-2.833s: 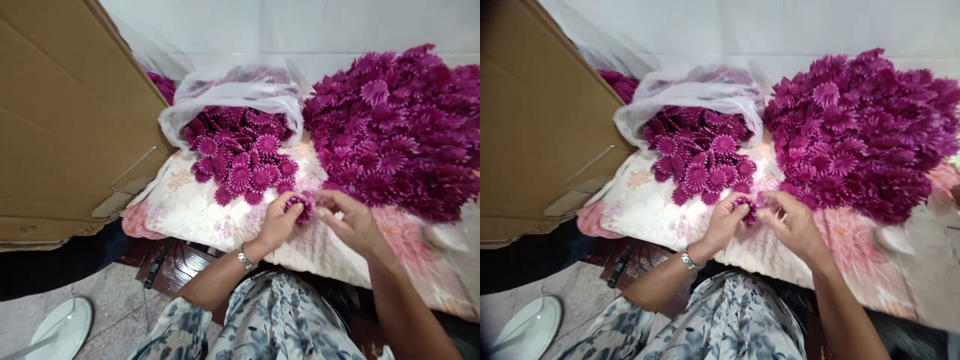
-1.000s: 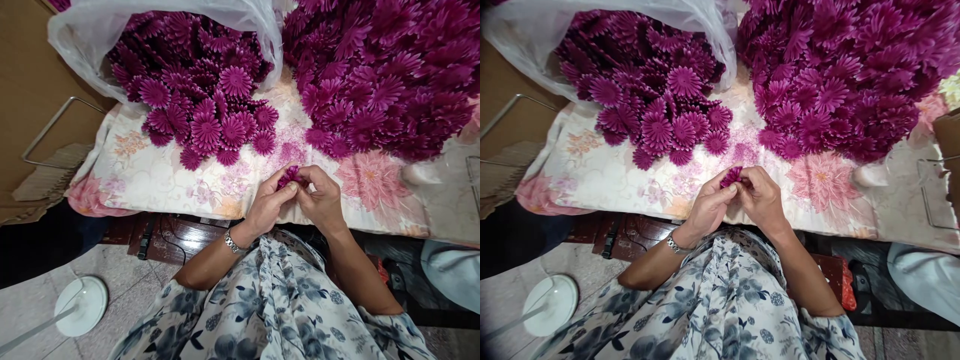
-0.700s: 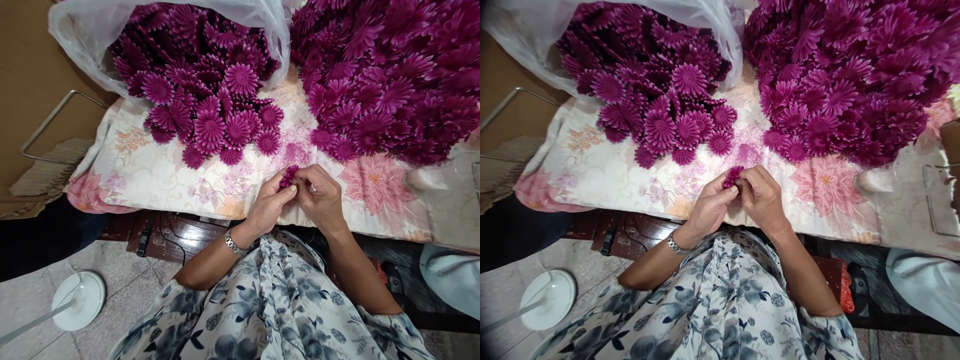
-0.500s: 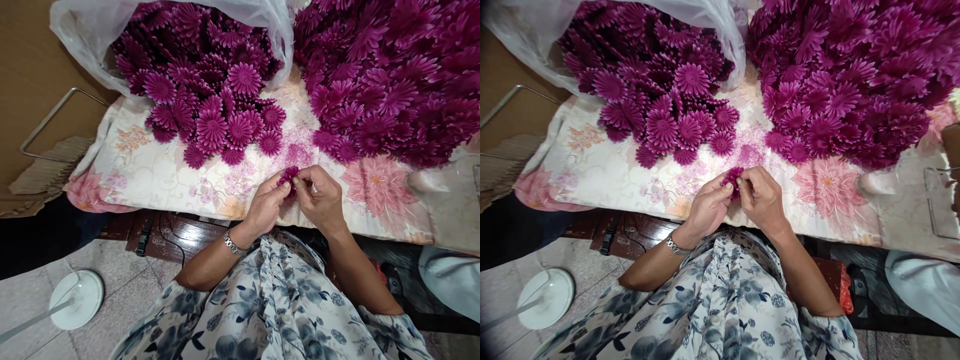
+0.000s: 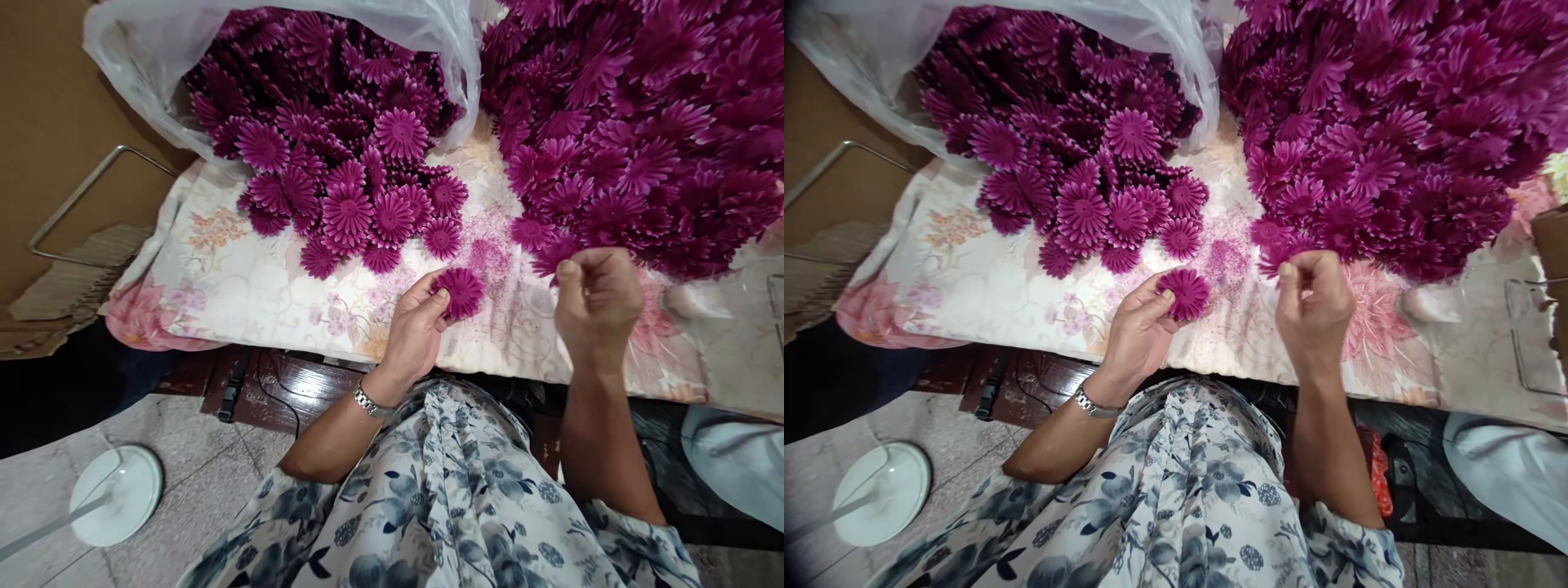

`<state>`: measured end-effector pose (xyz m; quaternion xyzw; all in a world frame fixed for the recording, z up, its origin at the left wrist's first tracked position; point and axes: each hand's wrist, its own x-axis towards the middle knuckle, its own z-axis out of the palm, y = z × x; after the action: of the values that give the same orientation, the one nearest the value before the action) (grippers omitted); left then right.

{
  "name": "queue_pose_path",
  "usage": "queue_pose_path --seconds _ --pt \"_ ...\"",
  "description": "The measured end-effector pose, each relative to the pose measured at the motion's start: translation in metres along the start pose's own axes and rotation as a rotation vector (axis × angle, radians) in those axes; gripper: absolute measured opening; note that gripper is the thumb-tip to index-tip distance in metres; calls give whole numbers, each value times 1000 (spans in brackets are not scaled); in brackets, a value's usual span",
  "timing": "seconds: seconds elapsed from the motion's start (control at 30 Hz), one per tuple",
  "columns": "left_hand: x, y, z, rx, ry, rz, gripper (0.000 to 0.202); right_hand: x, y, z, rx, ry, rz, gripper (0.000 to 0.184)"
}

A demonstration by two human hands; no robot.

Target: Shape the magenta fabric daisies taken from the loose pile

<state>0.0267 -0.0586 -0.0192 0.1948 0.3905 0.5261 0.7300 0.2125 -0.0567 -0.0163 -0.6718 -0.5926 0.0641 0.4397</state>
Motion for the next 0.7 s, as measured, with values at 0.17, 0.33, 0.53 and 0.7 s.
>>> queue_pose_path --seconds 0.17,0.33,0.53,0.7 --pt "0 1 3 -6 -24 -29 22 12 -4 -17 -292 12 -169 19" --pt "-2 -5 11 5 -83 -68 22 -9 -34 10 45 -316 -443 10" --pt "-5 -11 8 17 -128 -58 29 -10 -26 21 163 -302 -459 4" --pt "-3 -19 6 45 -105 42 31 -16 -26 23 120 -202 -537 5"
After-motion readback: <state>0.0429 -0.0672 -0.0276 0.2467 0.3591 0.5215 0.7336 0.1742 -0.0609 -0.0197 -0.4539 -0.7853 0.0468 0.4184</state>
